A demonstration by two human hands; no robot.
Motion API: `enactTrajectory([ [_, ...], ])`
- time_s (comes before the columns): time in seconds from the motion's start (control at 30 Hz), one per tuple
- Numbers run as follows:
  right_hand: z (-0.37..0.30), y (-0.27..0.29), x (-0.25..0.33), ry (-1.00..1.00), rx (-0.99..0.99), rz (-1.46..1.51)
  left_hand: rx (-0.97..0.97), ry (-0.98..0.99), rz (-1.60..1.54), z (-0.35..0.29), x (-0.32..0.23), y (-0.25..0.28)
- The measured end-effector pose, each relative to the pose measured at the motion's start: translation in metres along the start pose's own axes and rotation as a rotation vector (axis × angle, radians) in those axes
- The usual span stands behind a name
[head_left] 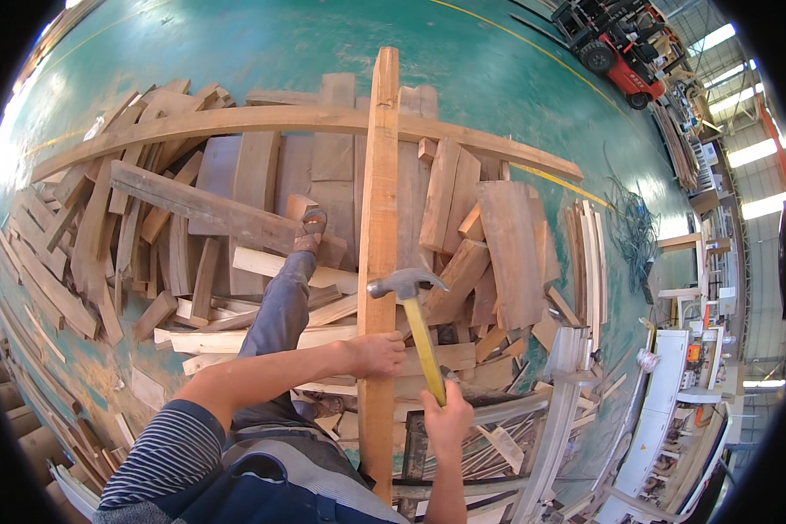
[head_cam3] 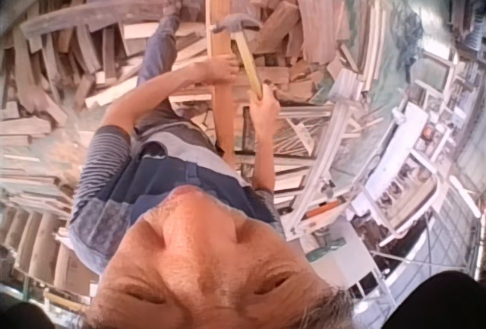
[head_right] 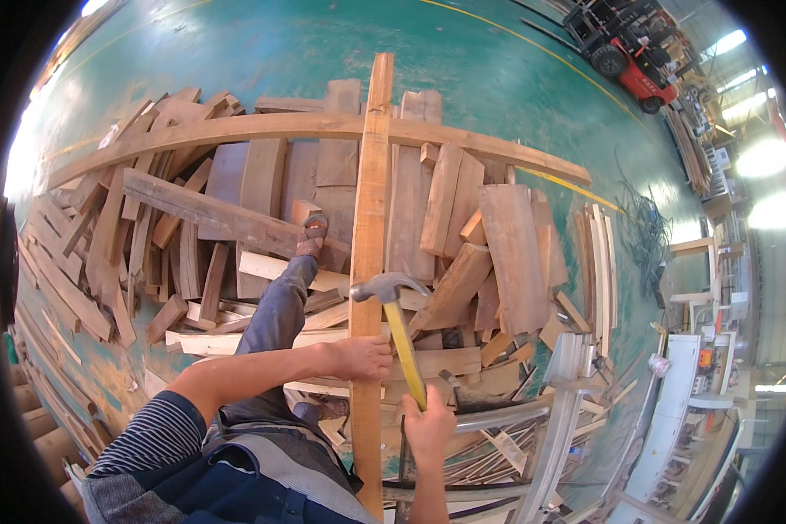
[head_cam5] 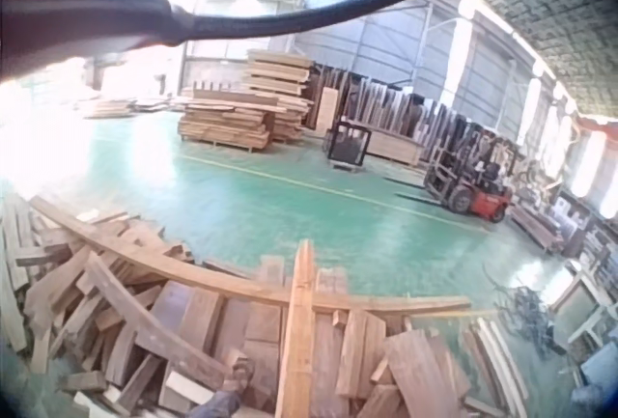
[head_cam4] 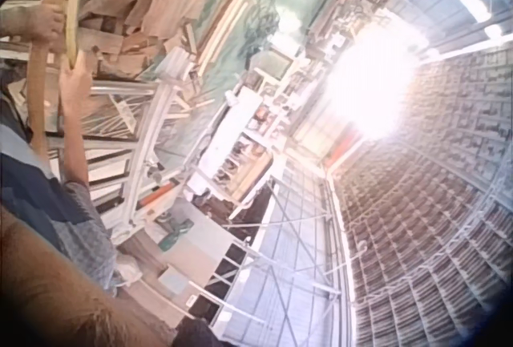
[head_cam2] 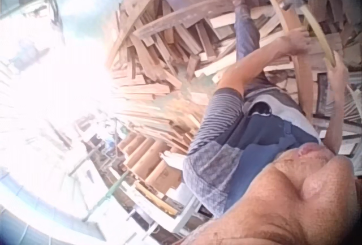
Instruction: The person uses a hammer to repeatedly strike a long wooden plank held against a metal frame in a workshop. The person adjusts the plank's position and continues hammering along its length, then moves to a table saw to hammer another plank before returning to the frame.
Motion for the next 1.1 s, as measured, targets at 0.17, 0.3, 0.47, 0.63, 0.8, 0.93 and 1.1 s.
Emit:
enactTrajectory([
  [0.17,0.001,-0.018,-0.004,-0.030,-0.097,0.261,0.071,-0.020,-0.062,-0.002,0.002,0.008],
  [0.3,0.056,-0.009,0.011,-0.093,-0.087,0.202,0.002,-0.035,-0.106,-0.003,0.002,0.008],
  [0.47,0.153,0.007,0.085,0.318,-0.440,0.094,-0.044,-0.019,-0.097,-0.001,0.002,0.000],
  [0.63,0.230,-0.026,0.125,0.239,-0.305,-0.156,-0.074,0.004,-0.042,0.001,0.000,-0.004],
  [0.8,0.220,-0.024,0.080,0.056,-0.153,-0.049,-0.048,-0.012,-0.055,-0.002,0.001,-0.001],
  [0.93,0.113,-0.011,-0.003,0.016,-0.174,0.277,-0.040,0.023,-0.001,-0.004,-0.001,0.001],
  [1.1,-0.093,-0.020,-0.114,-0.377,-0.114,0.818,0.009,0.000,0.064,-0.003,-0.003,0.015],
])
Point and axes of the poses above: each hand's wrist, its own z-axis towards the middle knuckle, its own y-axis out of the back of the hand, x = y × z, the point moved 4 cm from there along z, towards the middle knuckle, and after that the axes turned 9 degrees about x, right-handed, at the moved point
